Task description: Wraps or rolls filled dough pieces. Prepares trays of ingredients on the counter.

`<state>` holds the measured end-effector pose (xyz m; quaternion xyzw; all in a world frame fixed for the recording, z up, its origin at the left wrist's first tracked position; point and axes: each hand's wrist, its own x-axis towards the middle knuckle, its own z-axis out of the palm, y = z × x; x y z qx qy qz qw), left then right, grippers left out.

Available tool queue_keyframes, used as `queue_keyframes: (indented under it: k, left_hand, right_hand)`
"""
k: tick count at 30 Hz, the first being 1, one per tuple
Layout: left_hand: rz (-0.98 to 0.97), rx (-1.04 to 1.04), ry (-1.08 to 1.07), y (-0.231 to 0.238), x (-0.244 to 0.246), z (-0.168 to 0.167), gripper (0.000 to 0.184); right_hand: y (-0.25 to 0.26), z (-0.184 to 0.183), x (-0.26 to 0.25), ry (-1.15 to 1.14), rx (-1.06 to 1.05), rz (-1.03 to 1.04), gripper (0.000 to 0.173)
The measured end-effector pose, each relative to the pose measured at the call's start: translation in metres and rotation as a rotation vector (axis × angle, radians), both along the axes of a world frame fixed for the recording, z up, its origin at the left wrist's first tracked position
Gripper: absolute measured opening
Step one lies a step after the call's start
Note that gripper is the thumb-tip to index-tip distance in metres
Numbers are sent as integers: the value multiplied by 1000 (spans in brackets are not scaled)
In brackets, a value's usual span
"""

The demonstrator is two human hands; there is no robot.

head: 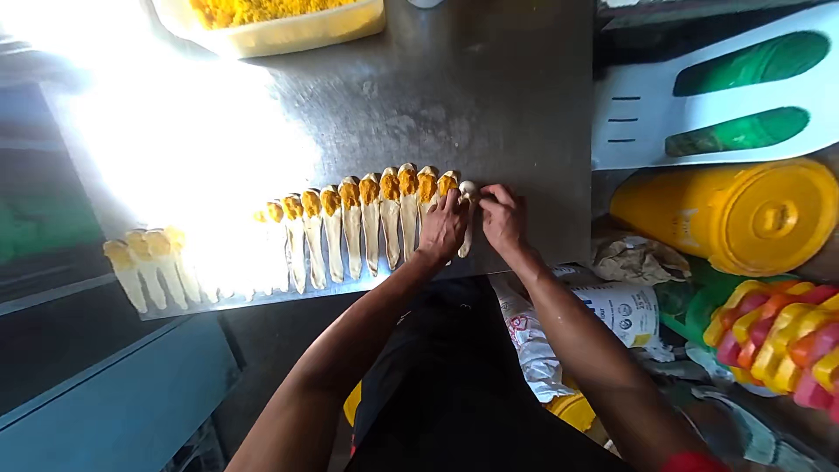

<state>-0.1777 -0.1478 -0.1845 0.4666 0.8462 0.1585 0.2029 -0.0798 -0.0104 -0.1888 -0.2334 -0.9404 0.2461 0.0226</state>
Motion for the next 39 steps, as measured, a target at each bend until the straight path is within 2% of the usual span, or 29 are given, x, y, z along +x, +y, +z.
queue_keyframes:
  k: [3,6,9,11,14,17,20,23,25,28,30,33,35,37,39]
  left_hand:
    - [22,65,-147,-17,14,6,38]
    - [-55,102,-86,-34,45,-2,39]
    - [-214,-114,4,-44,76,-12,47]
    - [-271,-167,20,-54,94,-19,49]
    - [-276,-141,65,-69,112,-35,50]
    - [-260,-94,138,-76,123,-47,53]
    - [-284,-48,178,-85,124,-55,57]
    - [-320,-11,183,-96,124,-60,57]
    - [-343,-11,160,-98,123,-61,58]
    - [-350,-32,105,-99,124,-57,51]
    - [-340,-28,71,-101,125,-50,50]
    - [-343,5,68,-104,129,-50,49]
    - [-346,-12,94,-106,134,-53,50]
    - [-349,-45,92,-105,136,-51,55]
    - [-352,-65,85,-104,136,-49,59]
  right_hand:
    - [17,-7,-28,156,12,-60,25]
    - [15,-26,-61,103,94,11,44]
    - [14,-39,-83,77,207,159,56]
    - [22,-36,-94,91,231,212,60]
    - [40,-30,-117,169,338,127,59]
    - [52,-45,-135,196,447,13,58]
    - [48,-62,-130,154,431,-7,51]
    - [16,-54,-90,-35,302,36,78]
    - [-19,-44,-43,-62,251,87,86]
    - [-63,-25,27,-55,162,172,73]
    - [-68,-22,42,49,157,142,60]
    - [-52,-28,20,98,212,32,46]
    - [-39,-43,-8,114,290,36,42]
    - [-24,-47,-36,164,372,105,52]
    - [-8,-32,-62,164,372,170,59]
